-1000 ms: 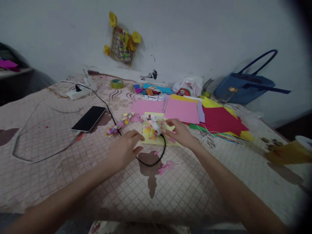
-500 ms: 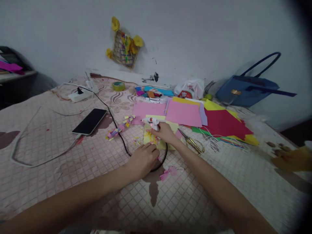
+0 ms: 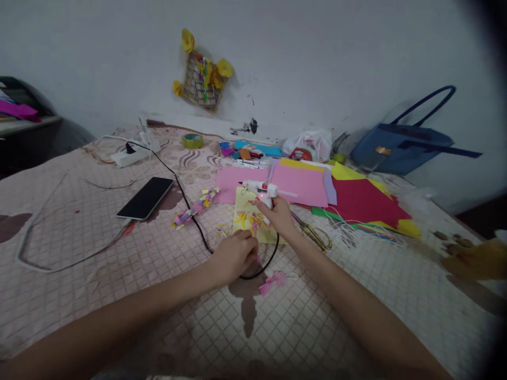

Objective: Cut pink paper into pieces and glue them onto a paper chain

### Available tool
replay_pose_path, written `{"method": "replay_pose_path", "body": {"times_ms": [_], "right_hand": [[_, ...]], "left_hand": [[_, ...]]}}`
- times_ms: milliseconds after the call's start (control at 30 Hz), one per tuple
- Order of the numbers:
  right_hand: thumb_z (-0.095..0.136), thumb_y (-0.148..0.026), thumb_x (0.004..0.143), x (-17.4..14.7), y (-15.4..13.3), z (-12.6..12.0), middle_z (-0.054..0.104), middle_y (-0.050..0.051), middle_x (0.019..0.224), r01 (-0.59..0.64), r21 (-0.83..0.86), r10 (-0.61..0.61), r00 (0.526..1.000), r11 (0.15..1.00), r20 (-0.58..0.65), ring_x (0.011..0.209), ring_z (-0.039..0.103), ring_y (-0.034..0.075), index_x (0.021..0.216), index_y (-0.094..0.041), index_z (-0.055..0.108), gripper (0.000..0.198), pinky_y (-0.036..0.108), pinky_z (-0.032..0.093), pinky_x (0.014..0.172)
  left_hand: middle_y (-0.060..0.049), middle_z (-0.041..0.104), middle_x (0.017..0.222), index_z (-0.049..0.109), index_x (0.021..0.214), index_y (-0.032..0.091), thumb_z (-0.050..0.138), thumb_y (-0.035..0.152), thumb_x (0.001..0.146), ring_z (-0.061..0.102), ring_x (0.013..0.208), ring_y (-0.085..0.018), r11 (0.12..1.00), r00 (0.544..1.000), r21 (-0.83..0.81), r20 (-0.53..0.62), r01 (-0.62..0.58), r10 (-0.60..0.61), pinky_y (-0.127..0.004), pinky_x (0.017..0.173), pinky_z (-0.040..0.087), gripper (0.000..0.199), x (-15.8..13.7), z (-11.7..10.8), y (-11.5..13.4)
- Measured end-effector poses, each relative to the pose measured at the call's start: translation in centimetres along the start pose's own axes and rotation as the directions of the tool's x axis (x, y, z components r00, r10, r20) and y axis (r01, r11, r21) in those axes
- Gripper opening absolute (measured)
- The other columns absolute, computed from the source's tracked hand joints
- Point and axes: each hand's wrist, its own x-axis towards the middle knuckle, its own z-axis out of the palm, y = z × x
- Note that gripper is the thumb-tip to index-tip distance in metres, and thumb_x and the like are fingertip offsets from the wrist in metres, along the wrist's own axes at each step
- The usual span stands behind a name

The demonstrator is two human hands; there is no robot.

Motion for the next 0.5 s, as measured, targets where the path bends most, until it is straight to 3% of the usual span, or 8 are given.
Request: {"method": "replay_pose_path", "body": {"times_ms": [100,200,333,500], "right_hand": [[0.054,-0.042,0.073,-0.4,0.1,-0.3,0.051,0.0,0.056,-0.014,0.043,0.014,1.0,0.999,-0.009,0.05,0.039,0.011,0.071,-0.012,0.059,0.031,0.022,0.029,0.046],[0.053,-0.042,0.075,-0.8,-0.2,-0.8,0.051,0.0,0.055,-0.023,0.138,0.025,1.0,0.99,-0.008,0.051,0.042,0.011,0.068,-0.014,0.056,0.029,0.022,0.032,0.047],[0.05,-0.043,0.078,-1.4,-1.4,-1.4,0.049,-0.001,0.049,-0.041,0.242,0.034,0.999,0.969,0.035,0.047,0.043,0.011,0.062,-0.016,0.053,0.031,0.022,0.034,0.046],[0.048,-0.044,0.08,-2.4,-2.8,-1.2,0.049,-0.001,0.047,-0.038,0.243,0.01,0.993,0.969,0.117,0.047,0.046,0.011,0.056,-0.017,0.05,0.036,0.022,0.038,0.047]], "left_hand": [[-0.004,0.059,0.083,0.058,0.074,0.016,0.052,0.012,0.072,0.054,0.083,-0.017,0.995,0.999,-0.101,-0.032,0.006,-0.009,-0.026,0.073,0.043,0.008,0.0,-0.4,-0.3],[-0.003,0.06,0.075,0.058,0.073,0.016,0.051,0.014,0.073,0.055,0.072,-0.014,0.97,0.989,-0.234,-0.113,0.064,-0.092,-0.024,0.064,0.043,0.007,0.1,-2.1,-1.3],[-0.002,0.06,0.07,0.057,0.074,0.015,0.051,0.026,0.076,0.054,0.062,-0.013,0.887,0.902,-0.433,-0.302,0.157,-0.307,-0.023,0.057,0.042,0.013,0.2,-5.4,-4.0],[-0.001,0.059,0.065,0.057,0.072,0.014,0.055,0.032,0.072,0.052,0.059,-0.012,0.835,0.817,-0.513,-0.385,0.197,-0.429,-0.023,0.056,0.04,0.017,0.1,-7.3,-7.4]]}}
